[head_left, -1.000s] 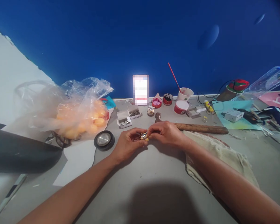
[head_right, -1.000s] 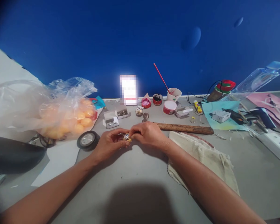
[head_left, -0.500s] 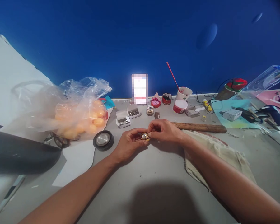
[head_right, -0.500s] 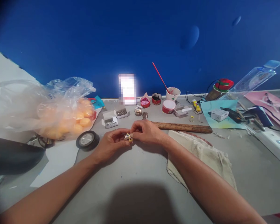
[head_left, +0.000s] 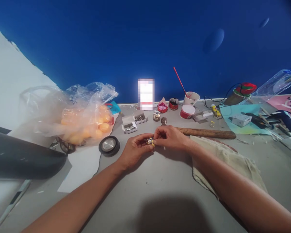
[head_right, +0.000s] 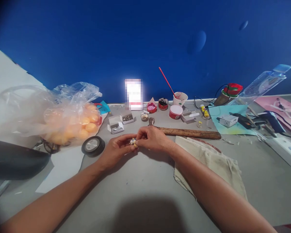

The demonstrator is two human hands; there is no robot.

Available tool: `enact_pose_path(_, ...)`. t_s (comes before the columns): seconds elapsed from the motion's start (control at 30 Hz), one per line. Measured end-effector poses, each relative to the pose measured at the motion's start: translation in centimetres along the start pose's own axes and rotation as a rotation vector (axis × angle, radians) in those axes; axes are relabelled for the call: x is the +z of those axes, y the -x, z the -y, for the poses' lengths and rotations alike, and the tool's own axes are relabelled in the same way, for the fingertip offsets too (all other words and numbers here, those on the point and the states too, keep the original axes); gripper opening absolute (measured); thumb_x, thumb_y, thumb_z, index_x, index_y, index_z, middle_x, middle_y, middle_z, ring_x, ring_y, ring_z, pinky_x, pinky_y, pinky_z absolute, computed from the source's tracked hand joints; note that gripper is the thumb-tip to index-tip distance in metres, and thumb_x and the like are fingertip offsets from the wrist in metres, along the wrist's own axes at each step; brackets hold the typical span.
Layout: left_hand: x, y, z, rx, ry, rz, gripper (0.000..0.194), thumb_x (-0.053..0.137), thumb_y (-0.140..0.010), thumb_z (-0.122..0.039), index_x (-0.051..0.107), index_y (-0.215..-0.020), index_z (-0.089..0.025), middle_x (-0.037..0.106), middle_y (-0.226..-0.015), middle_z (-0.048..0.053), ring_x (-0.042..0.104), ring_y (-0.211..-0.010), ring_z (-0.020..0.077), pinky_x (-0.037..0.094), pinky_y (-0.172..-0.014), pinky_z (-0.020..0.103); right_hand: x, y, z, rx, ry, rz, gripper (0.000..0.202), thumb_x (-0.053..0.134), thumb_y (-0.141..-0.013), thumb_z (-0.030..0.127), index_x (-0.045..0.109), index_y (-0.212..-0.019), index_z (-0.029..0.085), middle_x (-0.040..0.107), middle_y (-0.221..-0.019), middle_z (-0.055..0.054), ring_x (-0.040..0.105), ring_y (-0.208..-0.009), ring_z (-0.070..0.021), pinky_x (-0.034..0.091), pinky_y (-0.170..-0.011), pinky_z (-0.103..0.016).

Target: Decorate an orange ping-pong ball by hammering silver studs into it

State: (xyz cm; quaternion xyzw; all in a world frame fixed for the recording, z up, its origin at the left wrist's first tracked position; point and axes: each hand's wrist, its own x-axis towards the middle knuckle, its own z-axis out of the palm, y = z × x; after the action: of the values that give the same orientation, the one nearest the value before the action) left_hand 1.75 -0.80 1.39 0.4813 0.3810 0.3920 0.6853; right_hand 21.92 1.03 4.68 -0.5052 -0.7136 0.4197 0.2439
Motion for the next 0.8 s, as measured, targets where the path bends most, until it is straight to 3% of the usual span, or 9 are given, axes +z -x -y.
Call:
enact_pose_path(0.13, 0.0, -0.1, 0.0, -0.016, 0.125, 0.059, 0.041, 0.090, -0.075, -0.030, 0.079, -0.111, -0.016, 0.077, -0.087, 0.008, 0.070, -0.075, 0.0187, 0.055, -0.073, 0.035, -0.3, -0.4, -0.9, -0.012, -0.223, -0.108, 0.016, 0.071, -0.079, 0.035, 0.067, -0.079, 0.020, 0.064, -0.064, 0.002, 0.052, -0.056, -0.0117, 0.037, -0.053, -0.025)
enact_pose_path(0.2, -0.1, -0.2, -0.1, -0.050, 0.205, 0.033, 0.036, 0.090, -0.073, -0.030, 0.080, -0.104, -0.016, 0.077, -0.093, 0.010, 0.068, -0.072, 0.0175, 0.053, -0.067, 0.032, -0.2, -0.7, -1.4, -0.007, -0.250, -0.194, 0.016, 0.070, -0.079, 0.036, 0.066, -0.078, 0.021, 0.063, -0.063, 0.002, 0.052, -0.056, -0.0125, 0.037, -0.053, -0.026)
enact_pose_path(0.37, -0.7, -0.7, -0.2, -0.102, 0.280, -0.084, 0.032, 0.090, -0.069, -0.028, 0.081, -0.096, -0.013, 0.079, -0.095, 0.014, 0.063, -0.068, 0.0145, 0.047, -0.060, 0.027, -0.8, -0.9, -2.2, 0.000, 0.114, -0.360, 0.007, 0.065, -0.081, 0.027, 0.066, -0.077, 0.022, 0.070, -0.075, 0.000, 0.059, -0.069, -0.0154, 0.040, -0.064, -0.028)
enact_pose_path(0.47, -1.1, -1.0, -0.2, -0.058, 0.289, -0.115, 0.035, 0.087, -0.074, -0.037, 0.082, -0.100, -0.013, 0.078, -0.095, 0.014, 0.062, -0.068, 0.0144, 0.042, -0.056, 0.025, -2.1, -0.7, -2.6, 0.032, 0.399, -0.314, 0.016, 0.060, -0.078, 0.016, 0.069, -0.089, 0.022, 0.075, -0.093, -0.002, 0.063, -0.083, -0.0183, 0.040, -0.070, -0.029)
enact_pose_path(0.57, -1.3, -1.2, -0.2, -0.017, 0.302, -0.129, 0.040, 0.083, -0.079, -0.044, 0.081, -0.105, -0.014, 0.077, -0.097, 0.015, 0.061, -0.069, 0.0144, 0.040, -0.056, 0.024, -3.3, -0.6, -3.1, 0.084, 0.547, -0.208, 0.028, 0.061, -0.076, 0.016, 0.068, -0.102, 0.022, 0.073, -0.107, -0.006, 0.065, -0.094, -0.0215, 0.040, -0.072, -0.029)
enact_pose_path(0.8, -1.4, -1.4, 0.0, -0.024, 0.270, -0.116, 0.034, 0.085, -0.078, -0.038, 0.081, -0.099, -0.012, 0.076, -0.097, 0.014, 0.058, -0.065, 0.0122, 0.038, -0.057, 0.025, -3.9, -0.8, -4.4, 0.166, 0.718, -0.067, 0.028, 0.068, -0.077, 0.029, 0.067, -0.103, 0.020, 0.070, -0.108, -0.010, 0.064, -0.099, -0.0265, 0.037, -0.071, -0.031)
